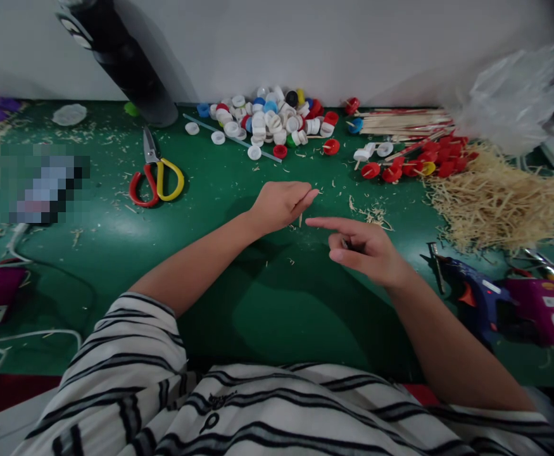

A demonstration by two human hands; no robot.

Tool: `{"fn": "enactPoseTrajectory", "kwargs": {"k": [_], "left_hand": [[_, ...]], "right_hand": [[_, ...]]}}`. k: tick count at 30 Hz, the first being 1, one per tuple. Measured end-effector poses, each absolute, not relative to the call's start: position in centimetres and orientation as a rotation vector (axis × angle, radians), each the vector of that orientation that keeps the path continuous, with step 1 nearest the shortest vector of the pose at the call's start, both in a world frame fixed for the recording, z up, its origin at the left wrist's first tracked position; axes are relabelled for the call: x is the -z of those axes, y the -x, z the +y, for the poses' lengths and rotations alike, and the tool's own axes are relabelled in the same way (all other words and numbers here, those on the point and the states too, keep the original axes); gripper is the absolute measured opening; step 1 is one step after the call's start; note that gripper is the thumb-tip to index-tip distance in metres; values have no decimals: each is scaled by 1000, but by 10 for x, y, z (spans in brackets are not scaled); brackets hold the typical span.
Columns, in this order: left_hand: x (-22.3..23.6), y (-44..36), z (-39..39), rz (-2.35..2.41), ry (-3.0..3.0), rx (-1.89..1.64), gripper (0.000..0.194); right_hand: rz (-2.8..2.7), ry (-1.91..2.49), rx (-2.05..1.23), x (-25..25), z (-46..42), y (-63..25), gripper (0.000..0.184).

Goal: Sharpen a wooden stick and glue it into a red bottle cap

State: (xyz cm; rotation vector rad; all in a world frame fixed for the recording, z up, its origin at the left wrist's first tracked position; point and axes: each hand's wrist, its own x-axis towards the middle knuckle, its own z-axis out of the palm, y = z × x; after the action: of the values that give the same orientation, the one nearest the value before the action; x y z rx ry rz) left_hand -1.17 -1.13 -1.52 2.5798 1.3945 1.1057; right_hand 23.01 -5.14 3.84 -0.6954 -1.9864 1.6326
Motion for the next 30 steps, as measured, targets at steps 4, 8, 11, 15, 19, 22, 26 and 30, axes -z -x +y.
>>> {"fn": "enactPoseTrajectory", "kwargs": {"k": [4,8,11,15,19,22,26,30], "left_hand": [[15,12,-12,1380,-2592,-1134,60],[14,12,-12,1375,-2587,-1119,60],[14,13,-12,1382,-2588,-1111,61],[14,12,-11,1405,-2607,-1069,63],[12,12,-11,1440,-2597,-1000,65],[10,14,-9,1426,-2587,-941,66],[7,17,-7,1391,-2563,-861,69],[6,18,-6,1370,-2566,-818,70]], "right_hand": [[-1960,641,-1647,-41,-51,-231,48],[-1955,647,-1652,-42,-52,-229,45],[-1972,687,-1598,-38,-52,-228,42],[-2007,823,-1434,-27,-46,-232,36],[-2287,1087,-1053,-22,-39,-236,25],[-2501,1208,-734,-19,-36,-235,21],[-2661,1124,-383,-12,-35,-233,23],[-2616,1066,-197,-5,-36,-231,30]]}}
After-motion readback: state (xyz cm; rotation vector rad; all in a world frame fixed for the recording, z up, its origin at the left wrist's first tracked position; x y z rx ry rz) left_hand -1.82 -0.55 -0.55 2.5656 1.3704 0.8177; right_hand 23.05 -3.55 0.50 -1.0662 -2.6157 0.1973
